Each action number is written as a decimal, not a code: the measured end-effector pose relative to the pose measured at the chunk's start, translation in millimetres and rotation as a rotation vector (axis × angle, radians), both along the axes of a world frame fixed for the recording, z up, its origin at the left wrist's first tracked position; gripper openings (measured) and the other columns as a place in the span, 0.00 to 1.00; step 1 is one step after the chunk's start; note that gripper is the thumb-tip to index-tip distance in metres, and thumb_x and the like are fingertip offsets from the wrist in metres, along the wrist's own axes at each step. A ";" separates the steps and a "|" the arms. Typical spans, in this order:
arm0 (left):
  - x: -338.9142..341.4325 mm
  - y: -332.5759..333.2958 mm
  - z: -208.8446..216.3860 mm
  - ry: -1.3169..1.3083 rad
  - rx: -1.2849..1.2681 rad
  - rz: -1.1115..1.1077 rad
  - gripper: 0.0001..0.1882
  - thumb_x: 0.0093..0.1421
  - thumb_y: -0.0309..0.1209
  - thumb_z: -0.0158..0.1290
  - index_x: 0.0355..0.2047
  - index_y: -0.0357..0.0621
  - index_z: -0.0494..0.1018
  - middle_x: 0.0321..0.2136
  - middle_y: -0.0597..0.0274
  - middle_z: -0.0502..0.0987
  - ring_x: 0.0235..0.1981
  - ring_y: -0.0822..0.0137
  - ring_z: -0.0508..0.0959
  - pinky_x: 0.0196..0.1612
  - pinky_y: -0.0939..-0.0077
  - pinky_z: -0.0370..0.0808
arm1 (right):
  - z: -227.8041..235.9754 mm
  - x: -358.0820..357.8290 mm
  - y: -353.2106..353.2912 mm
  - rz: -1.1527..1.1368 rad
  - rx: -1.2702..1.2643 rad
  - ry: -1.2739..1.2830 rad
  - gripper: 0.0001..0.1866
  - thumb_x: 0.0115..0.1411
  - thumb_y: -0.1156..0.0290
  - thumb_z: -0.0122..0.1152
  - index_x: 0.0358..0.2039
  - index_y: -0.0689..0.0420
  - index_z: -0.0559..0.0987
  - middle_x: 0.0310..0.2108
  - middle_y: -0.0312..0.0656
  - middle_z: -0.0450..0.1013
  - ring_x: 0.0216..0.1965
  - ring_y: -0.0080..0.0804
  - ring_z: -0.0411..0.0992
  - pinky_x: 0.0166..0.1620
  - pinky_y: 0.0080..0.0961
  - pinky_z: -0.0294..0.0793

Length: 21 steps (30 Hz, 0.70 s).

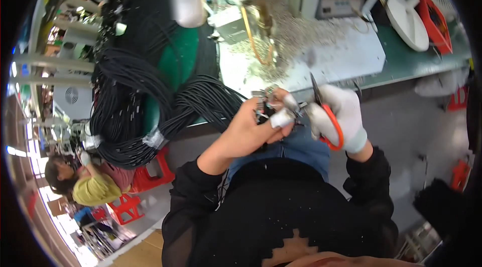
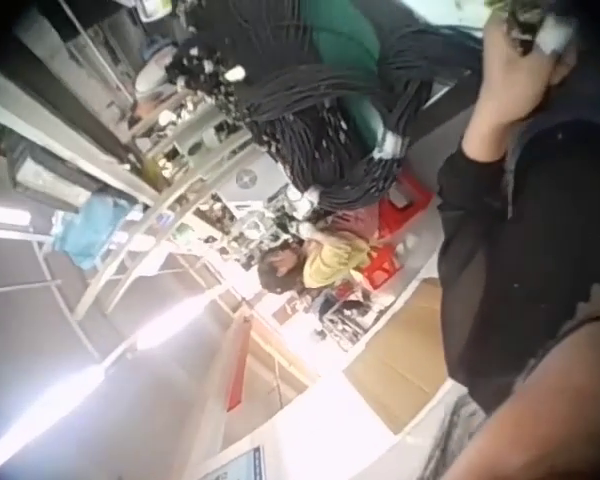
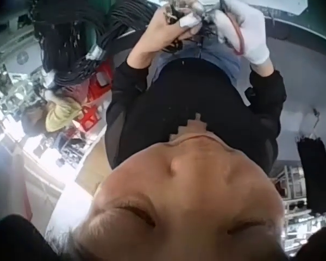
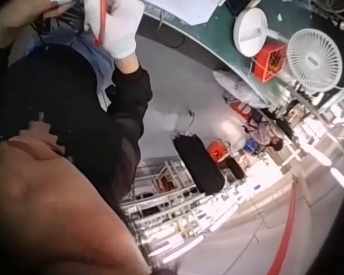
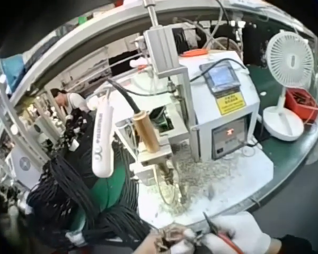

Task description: Manually process electrical cables by cutting and stripping insulation at an assembly station.

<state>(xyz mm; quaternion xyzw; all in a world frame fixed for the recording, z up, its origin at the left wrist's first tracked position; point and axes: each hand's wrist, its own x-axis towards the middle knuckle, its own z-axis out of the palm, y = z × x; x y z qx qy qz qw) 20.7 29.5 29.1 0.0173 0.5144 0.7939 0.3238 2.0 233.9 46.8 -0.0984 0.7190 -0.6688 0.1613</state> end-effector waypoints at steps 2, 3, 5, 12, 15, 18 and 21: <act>-1.6 4.0 0.4 0.303 -0.177 0.027 0.16 0.57 0.24 0.57 0.44 0.40 0.67 0.23 0.68 0.72 0.24 0.82 0.68 0.25 0.85 0.66 | -2.9 -3.3 5.9 0.034 -0.081 -0.111 0.11 0.58 0.73 0.51 0.21 0.64 0.72 0.10 0.36 0.67 0.11 0.18 0.66 0.17 0.17 0.63; -4.0 5.8 0.3 0.464 -0.265 0.044 0.16 0.57 0.25 0.57 0.45 0.40 0.67 0.23 0.69 0.72 0.23 0.83 0.67 0.24 0.85 0.65 | -8.6 -4.7 7.9 0.067 -0.192 -0.218 0.12 0.59 0.72 0.50 0.20 0.64 0.71 0.10 0.36 0.67 0.11 0.19 0.66 0.17 0.17 0.63; -1.6 8.8 -1.7 0.523 -0.332 0.054 0.16 0.57 0.25 0.57 0.45 0.40 0.67 0.23 0.68 0.72 0.23 0.82 0.69 0.24 0.84 0.66 | -18.0 -3.6 10.0 0.148 -0.425 -0.424 0.15 0.61 0.71 0.49 0.19 0.63 0.70 0.09 0.35 0.66 0.11 0.20 0.66 0.16 0.18 0.62; -1.8 18.4 2.4 1.151 -0.623 0.181 0.09 0.56 0.20 0.53 0.38 0.39 0.69 0.26 0.63 0.75 0.22 0.79 0.73 0.23 0.83 0.70 | -11.1 6.3 8.4 0.079 -0.299 -0.357 0.14 0.61 0.69 0.46 0.21 0.62 0.71 0.09 0.34 0.65 0.08 0.20 0.61 0.15 0.17 0.59; -10.9 8.6 7.6 1.492 -0.666 -0.060 0.09 0.51 0.18 0.55 0.33 0.37 0.71 0.26 0.59 0.76 0.21 0.74 0.75 0.21 0.82 0.70 | -8.5 9.9 8.1 0.078 -0.293 -0.359 0.14 0.61 0.69 0.46 0.21 0.62 0.72 0.09 0.35 0.66 0.08 0.20 0.61 0.15 0.18 0.60; -4.0 4.6 5.0 1.050 -0.457 -0.111 0.10 0.45 0.18 0.56 0.31 0.37 0.72 0.24 0.59 0.75 0.20 0.69 0.75 0.19 0.80 0.69 | -9.5 13.1 8.3 0.111 -0.297 -0.352 0.14 0.61 0.70 0.45 0.22 0.62 0.72 0.10 0.35 0.67 0.09 0.20 0.62 0.15 0.18 0.61; -8.7 -2.2 -2.0 0.947 -0.360 -0.220 0.13 0.42 0.19 0.56 0.32 0.38 0.72 0.25 0.60 0.75 0.21 0.65 0.76 0.20 0.80 0.70 | -26.4 16.9 6.2 0.014 0.113 0.636 0.12 0.60 0.71 0.46 0.24 0.64 0.72 0.10 0.35 0.67 0.11 0.21 0.65 0.16 0.19 0.64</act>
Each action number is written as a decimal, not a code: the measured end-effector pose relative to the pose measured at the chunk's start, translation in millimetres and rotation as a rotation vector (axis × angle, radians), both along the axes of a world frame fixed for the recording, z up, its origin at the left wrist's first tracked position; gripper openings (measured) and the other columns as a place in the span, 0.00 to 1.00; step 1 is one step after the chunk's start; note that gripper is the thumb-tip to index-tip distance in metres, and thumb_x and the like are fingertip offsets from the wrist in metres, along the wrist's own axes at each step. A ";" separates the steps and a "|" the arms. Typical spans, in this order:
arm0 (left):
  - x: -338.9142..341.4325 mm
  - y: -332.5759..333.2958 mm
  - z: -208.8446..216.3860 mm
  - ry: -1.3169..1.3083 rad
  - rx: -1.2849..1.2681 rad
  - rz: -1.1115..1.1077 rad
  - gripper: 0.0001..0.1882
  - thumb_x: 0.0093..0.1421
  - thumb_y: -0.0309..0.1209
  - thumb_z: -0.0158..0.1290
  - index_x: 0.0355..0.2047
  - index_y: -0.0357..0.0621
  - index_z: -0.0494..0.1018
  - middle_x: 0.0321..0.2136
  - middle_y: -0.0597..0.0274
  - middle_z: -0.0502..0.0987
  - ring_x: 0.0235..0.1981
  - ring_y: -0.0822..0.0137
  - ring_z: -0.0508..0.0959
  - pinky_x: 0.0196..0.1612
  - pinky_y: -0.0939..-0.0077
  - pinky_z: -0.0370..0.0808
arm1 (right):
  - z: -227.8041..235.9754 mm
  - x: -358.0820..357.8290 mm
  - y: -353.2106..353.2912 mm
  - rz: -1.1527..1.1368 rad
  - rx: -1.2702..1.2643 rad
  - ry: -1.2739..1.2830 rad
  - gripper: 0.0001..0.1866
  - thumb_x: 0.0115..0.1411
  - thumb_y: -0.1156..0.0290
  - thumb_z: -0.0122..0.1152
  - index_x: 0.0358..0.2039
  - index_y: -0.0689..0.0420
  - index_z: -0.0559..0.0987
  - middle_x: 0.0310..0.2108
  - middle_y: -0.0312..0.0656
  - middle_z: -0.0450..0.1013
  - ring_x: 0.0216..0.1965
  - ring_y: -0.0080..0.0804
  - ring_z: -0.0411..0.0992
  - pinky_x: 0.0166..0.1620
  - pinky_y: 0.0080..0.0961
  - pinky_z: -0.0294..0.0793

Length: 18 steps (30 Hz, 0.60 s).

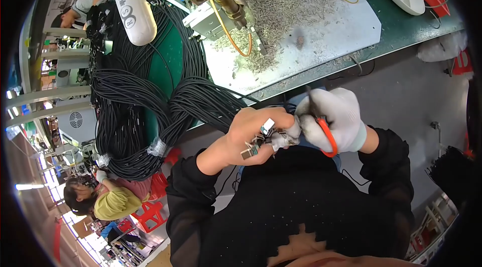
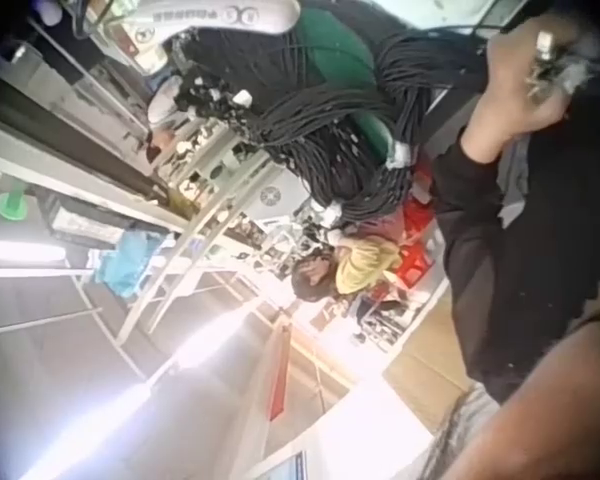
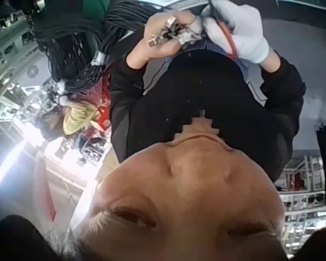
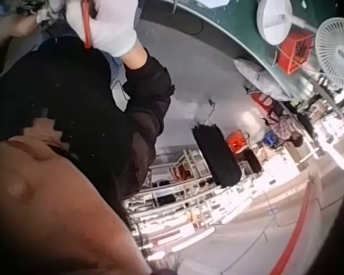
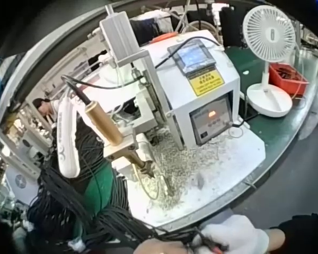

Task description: Manually process electrical cables by cutting and stripping insulation at an assembly station.

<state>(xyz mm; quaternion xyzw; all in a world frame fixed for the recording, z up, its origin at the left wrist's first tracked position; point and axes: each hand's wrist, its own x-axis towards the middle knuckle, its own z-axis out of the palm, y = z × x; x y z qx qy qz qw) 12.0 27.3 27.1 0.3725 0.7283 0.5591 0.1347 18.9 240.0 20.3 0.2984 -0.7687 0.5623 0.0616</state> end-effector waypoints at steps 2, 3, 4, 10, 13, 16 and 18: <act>-3.8 -6.7 -4.3 0.207 -0.082 -0.178 0.18 0.42 0.23 0.56 0.38 0.41 0.71 0.28 0.62 0.74 0.24 0.63 0.77 0.22 0.80 0.71 | 0.6 -11.9 10.3 0.259 -0.037 -0.399 0.10 0.59 0.71 0.48 0.24 0.63 0.72 0.10 0.36 0.67 0.11 0.23 0.66 0.17 0.20 0.64; -1.0 -7.1 -4.3 0.203 -0.084 -0.178 0.18 0.42 0.23 0.56 0.38 0.41 0.71 0.28 0.62 0.74 0.24 0.63 0.77 0.22 0.80 0.71 | 1.6 -20.3 17.3 0.517 -0.072 -0.796 0.09 0.57 0.72 0.50 0.24 0.63 0.72 0.10 0.37 0.68 0.11 0.24 0.67 0.17 0.21 0.65; 4.2 -4.2 -2.7 0.320 -0.113 -0.196 0.18 0.42 0.23 0.56 0.38 0.41 0.71 0.27 0.62 0.73 0.22 0.64 0.76 0.21 0.80 0.70 | 2.6 -24.3 21.4 0.775 -0.106 -1.193 0.08 0.56 0.72 0.51 0.24 0.63 0.72 0.10 0.38 0.68 0.12 0.25 0.68 0.18 0.22 0.66; 19.2 0.7 -18.3 0.005 0.058 -0.160 0.13 0.50 0.23 0.57 0.37 0.42 0.70 0.24 0.64 0.71 0.15 0.72 0.69 0.18 0.80 0.64 | 4.8 3.9 5.1 0.424 -0.169 -1.039 0.06 0.50 0.75 0.60 0.25 0.62 0.73 0.12 0.42 0.67 0.12 0.33 0.68 0.19 0.25 0.67; 31.1 12.3 -19.6 -0.800 0.528 0.394 0.08 0.57 0.21 0.55 0.37 0.42 0.70 0.25 0.67 0.72 0.18 0.80 0.68 0.20 0.83 0.64 | -2.8 7.7 -10.5 0.046 0.057 -0.151 0.07 0.48 0.76 0.63 0.26 0.61 0.73 0.14 0.43 0.67 0.13 0.36 0.69 0.21 0.26 0.68; 19.4 11.9 3.8 -0.797 0.407 0.444 0.07 0.58 0.21 0.53 0.36 0.41 0.70 0.25 0.69 0.72 0.21 0.82 0.68 0.22 0.85 0.65 | -8.4 1.5 -24.2 -0.283 0.050 -0.012 0.09 0.46 0.78 0.63 0.29 0.59 0.76 0.16 0.41 0.68 0.15 0.35 0.69 0.22 0.25 0.68; 16.3 10.7 3.3 -0.797 0.348 0.475 0.06 0.59 0.20 0.53 0.36 0.40 0.69 0.25 0.70 0.72 0.23 0.83 0.68 0.23 0.85 0.65 | -4.7 -3.7 -22.8 -0.305 0.086 0.064 0.11 0.45 0.78 0.64 0.31 0.58 0.76 0.17 0.41 0.68 0.16 0.35 0.69 0.22 0.24 0.68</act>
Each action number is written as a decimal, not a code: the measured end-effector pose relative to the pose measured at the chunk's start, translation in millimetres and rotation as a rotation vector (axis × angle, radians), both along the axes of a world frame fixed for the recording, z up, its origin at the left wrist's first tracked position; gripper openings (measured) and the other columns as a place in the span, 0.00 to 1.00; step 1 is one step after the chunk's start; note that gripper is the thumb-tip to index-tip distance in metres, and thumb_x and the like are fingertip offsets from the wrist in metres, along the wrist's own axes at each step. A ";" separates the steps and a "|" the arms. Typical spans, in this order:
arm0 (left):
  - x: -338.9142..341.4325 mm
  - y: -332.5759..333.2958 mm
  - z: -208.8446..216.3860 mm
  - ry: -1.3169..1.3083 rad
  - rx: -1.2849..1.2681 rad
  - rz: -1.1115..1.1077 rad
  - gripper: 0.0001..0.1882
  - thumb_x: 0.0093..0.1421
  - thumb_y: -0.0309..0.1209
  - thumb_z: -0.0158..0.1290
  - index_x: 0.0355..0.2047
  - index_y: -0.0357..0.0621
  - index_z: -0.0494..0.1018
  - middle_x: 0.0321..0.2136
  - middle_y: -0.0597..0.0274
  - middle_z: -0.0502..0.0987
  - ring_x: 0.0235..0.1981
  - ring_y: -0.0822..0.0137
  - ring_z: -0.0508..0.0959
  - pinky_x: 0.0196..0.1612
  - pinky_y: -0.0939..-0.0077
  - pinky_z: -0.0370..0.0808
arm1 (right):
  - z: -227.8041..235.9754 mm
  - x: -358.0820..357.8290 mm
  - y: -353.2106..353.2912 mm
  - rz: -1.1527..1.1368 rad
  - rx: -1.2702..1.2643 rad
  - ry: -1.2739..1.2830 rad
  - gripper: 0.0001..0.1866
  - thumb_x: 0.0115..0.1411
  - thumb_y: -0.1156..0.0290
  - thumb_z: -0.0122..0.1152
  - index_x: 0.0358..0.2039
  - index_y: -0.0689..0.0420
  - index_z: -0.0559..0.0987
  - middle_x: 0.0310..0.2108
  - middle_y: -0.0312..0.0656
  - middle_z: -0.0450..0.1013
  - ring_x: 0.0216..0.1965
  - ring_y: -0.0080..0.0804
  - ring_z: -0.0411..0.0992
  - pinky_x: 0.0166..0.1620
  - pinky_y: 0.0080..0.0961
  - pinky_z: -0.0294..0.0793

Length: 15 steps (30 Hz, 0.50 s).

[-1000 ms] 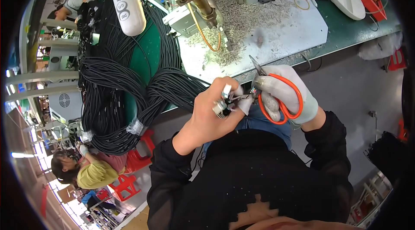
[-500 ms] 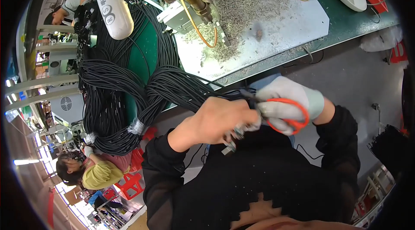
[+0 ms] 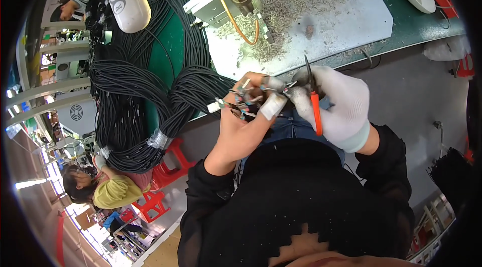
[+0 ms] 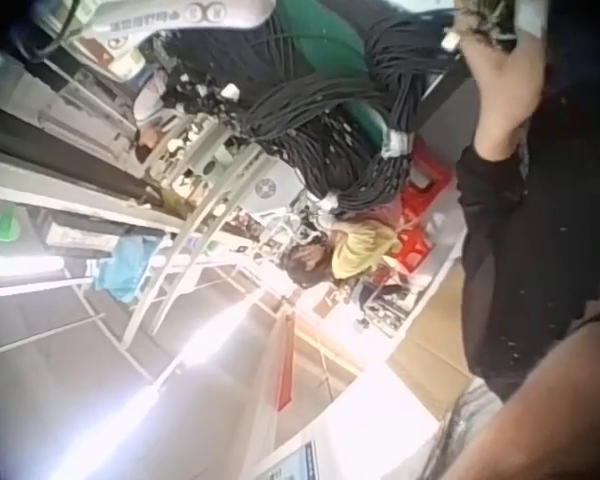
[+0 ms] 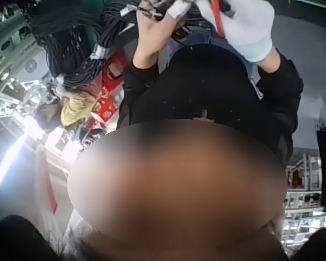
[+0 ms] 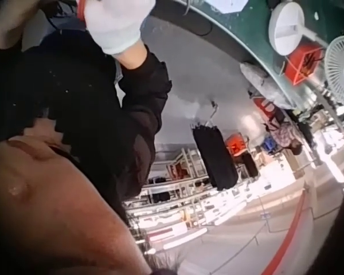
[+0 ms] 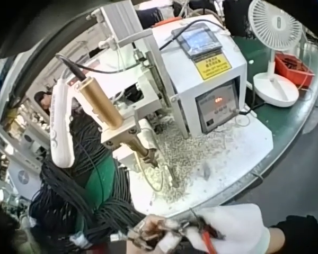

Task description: Manually process electrical cables by cutting and stripping insulation at an assembly station.

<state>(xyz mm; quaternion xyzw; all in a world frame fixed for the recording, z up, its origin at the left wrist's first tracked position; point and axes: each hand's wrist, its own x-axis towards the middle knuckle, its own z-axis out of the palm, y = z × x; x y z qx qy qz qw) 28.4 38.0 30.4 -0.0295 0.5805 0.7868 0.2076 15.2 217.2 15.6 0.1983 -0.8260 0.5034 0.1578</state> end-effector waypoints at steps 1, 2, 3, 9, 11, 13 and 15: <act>0.8 2.3 -2.2 0.043 -0.059 0.072 0.06 0.59 0.20 0.53 0.36 0.40 0.69 0.25 0.70 0.72 0.23 0.83 0.68 0.24 0.86 0.65 | 5.5 -2.6 2.1 -0.021 0.047 0.077 0.13 0.44 0.78 0.65 0.32 0.57 0.77 0.18 0.40 0.68 0.17 0.34 0.69 0.23 0.24 0.68; 1.5 4.9 -4.6 0.087 -0.117 0.143 0.06 0.58 0.20 0.53 0.35 0.39 0.69 0.24 0.70 0.72 0.24 0.83 0.68 0.25 0.86 0.65 | 8.2 -3.8 3.2 -0.042 0.095 0.155 0.15 0.42 0.78 0.65 0.34 0.56 0.78 0.18 0.39 0.69 0.17 0.34 0.69 0.23 0.24 0.68; 1.9 6.3 -5.9 0.130 -0.175 0.213 0.06 0.58 0.19 0.53 0.35 0.38 0.69 0.24 0.70 0.72 0.24 0.83 0.68 0.25 0.86 0.65 | 8.3 -3.3 4.0 -0.038 0.094 0.153 0.15 0.42 0.78 0.65 0.34 0.56 0.78 0.18 0.39 0.69 0.17 0.34 0.69 0.23 0.24 0.68; -0.7 10.6 -2.7 0.136 -0.109 0.190 0.05 0.57 0.19 0.54 0.33 0.37 0.69 0.24 0.71 0.72 0.24 0.83 0.68 0.26 0.86 0.64 | 7.8 8.5 9.8 -0.013 0.426 0.118 0.18 0.40 0.76 0.68 0.36 0.56 0.78 0.18 0.37 0.67 0.17 0.35 0.68 0.23 0.27 0.68; -2.4 8.9 -5.0 0.132 -0.100 0.152 0.05 0.57 0.19 0.54 0.33 0.37 0.69 0.25 0.71 0.72 0.25 0.83 0.68 0.26 0.86 0.65 | 6.9 9.0 10.5 0.001 0.475 0.068 0.18 0.40 0.75 0.69 0.36 0.56 0.79 0.18 0.37 0.67 0.17 0.35 0.68 0.23 0.27 0.68; -1.9 10.2 -4.1 0.119 -0.092 0.159 0.05 0.57 0.19 0.54 0.33 0.37 0.69 0.24 0.71 0.71 0.24 0.84 0.67 0.25 0.86 0.64 | 5.2 6.5 11.4 0.006 0.398 0.118 0.17 0.41 0.75 0.68 0.36 0.56 0.78 0.17 0.38 0.67 0.17 0.35 0.68 0.22 0.28 0.67; -1.2 12.8 -2.9 0.083 -0.076 0.172 0.06 0.56 0.19 0.54 0.33 0.37 0.69 0.22 0.72 0.70 0.23 0.85 0.65 0.24 0.87 0.62 | 2.2 5.0 12.2 0.011 0.355 0.153 0.17 0.41 0.76 0.68 0.35 0.57 0.78 0.17 0.39 0.67 0.16 0.35 0.68 0.21 0.28 0.67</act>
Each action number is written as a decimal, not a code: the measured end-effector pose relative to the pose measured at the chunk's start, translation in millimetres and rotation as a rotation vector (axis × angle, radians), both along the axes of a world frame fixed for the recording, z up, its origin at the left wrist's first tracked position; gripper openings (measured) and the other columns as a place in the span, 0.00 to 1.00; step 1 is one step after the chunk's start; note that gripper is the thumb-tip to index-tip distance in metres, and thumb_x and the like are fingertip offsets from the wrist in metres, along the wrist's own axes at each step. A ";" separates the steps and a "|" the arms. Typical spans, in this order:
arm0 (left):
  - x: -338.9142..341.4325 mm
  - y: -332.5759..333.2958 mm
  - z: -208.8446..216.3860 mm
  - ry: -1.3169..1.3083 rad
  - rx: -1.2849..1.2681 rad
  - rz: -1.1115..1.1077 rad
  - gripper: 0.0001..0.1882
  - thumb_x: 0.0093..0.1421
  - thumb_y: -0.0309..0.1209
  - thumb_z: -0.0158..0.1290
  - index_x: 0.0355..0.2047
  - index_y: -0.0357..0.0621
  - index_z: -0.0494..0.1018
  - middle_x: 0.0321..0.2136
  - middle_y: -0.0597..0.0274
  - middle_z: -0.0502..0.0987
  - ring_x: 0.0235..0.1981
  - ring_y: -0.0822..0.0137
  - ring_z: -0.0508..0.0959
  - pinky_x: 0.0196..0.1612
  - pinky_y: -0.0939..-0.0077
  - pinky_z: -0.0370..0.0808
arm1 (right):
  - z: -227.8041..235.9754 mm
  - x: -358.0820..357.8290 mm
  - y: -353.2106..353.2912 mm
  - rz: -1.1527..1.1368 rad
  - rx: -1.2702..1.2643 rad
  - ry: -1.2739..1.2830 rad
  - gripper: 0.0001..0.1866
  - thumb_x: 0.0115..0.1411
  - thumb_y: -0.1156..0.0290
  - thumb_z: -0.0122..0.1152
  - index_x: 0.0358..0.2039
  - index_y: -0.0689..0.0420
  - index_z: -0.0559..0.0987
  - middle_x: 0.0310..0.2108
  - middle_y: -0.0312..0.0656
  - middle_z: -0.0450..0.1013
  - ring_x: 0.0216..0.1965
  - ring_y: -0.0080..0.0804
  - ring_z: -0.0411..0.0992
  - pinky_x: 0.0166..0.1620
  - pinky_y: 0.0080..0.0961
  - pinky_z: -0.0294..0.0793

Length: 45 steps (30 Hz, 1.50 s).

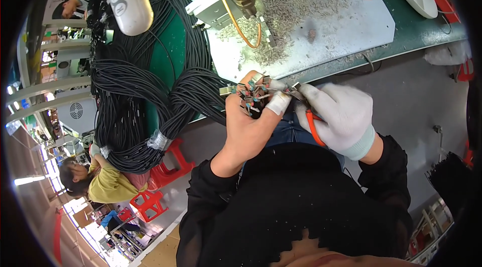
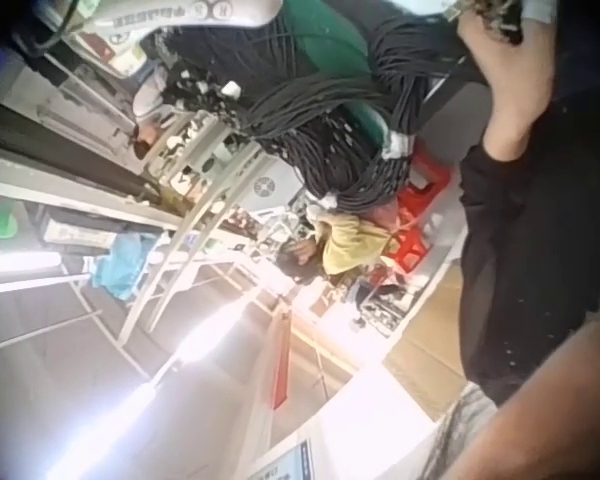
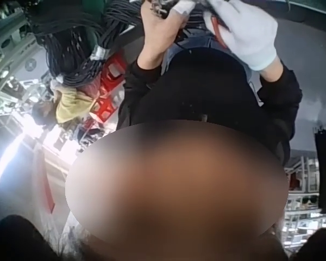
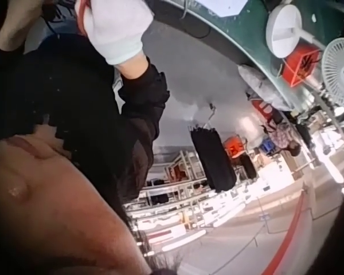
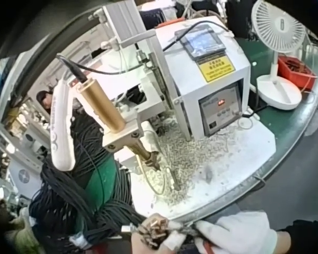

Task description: Manually process electrical cables by cutting and stripping insulation at an assembly station.

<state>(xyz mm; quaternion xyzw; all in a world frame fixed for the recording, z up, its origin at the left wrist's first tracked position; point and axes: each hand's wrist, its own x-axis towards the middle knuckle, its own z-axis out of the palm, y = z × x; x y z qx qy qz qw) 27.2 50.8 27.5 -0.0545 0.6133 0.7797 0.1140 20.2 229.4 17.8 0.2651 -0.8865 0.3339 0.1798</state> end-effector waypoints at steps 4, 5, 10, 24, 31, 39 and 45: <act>-2.3 7.9 -1.2 0.244 -0.320 0.063 0.07 0.55 0.18 0.55 0.32 0.38 0.68 0.19 0.76 0.67 0.20 0.87 0.61 0.22 0.89 0.58 | -6.4 5.3 -1.7 0.109 -0.174 -0.117 0.14 0.43 0.77 0.66 0.34 0.59 0.78 0.16 0.40 0.68 0.14 0.35 0.67 0.20 0.27 0.66; -2.2 7.1 -2.0 0.250 -0.324 0.067 0.07 0.55 0.18 0.55 0.32 0.38 0.68 0.19 0.76 0.67 0.20 0.87 0.61 0.22 0.89 0.58 | -5.9 6.7 -3.3 0.108 -0.221 -0.158 0.13 0.44 0.76 0.66 0.33 0.59 0.78 0.16 0.41 0.68 0.15 0.36 0.68 0.20 0.27 0.67; -1.3 6.9 -3.7 0.257 -0.361 0.099 0.08 0.53 0.18 0.56 0.30 0.38 0.68 0.19 0.77 0.65 0.20 0.88 0.59 0.23 0.90 0.57 | -3.8 6.7 -6.4 0.088 -0.340 -0.282 0.10 0.46 0.76 0.66 0.31 0.61 0.78 0.18 0.42 0.70 0.16 0.37 0.70 0.20 0.26 0.68; -1.5 7.3 -2.6 0.221 -0.406 0.061 0.08 0.54 0.19 0.57 0.28 0.39 0.68 0.16 0.79 0.63 0.19 0.88 0.58 0.22 0.90 0.57 | -11.5 0.8 -17.9 -0.051 -0.210 -0.124 0.11 0.45 0.78 0.63 0.32 0.63 0.77 0.17 0.45 0.70 0.15 0.36 0.69 0.21 0.24 0.66; -9.0 0.0 -7.0 0.029 -0.256 0.069 0.06 0.54 0.22 0.58 0.28 0.37 0.70 0.17 0.78 0.64 0.20 0.87 0.60 0.24 0.89 0.59 | -15.1 3.6 -16.7 0.129 -0.531 -0.835 0.06 0.54 0.77 0.57 0.32 0.65 0.76 0.16 0.34 0.69 0.13 0.20 0.66 0.19 0.19 0.64; -38.1 -34.0 -24.9 -0.139 -0.214 0.084 0.05 0.57 0.25 0.55 0.26 0.41 0.70 0.18 0.76 0.64 0.17 0.84 0.59 0.19 0.86 0.56 | -14.4 -21.6 -0.4 -0.029 -0.532 -0.918 0.10 0.61 0.69 0.51 0.31 0.64 0.76 0.12 0.31 0.65 0.12 0.15 0.64 0.17 0.17 0.63; -82.3 -38.1 -22.6 -0.178 -0.015 0.019 0.08 0.59 0.25 0.54 0.23 0.44 0.69 0.17 0.74 0.65 0.14 0.82 0.59 0.15 0.83 0.53 | -4.5 -95.7 -5.3 0.124 -0.445 -0.933 0.12 0.60 0.66 0.52 0.28 0.63 0.74 0.12 0.35 0.65 0.11 0.19 0.64 0.17 0.19 0.63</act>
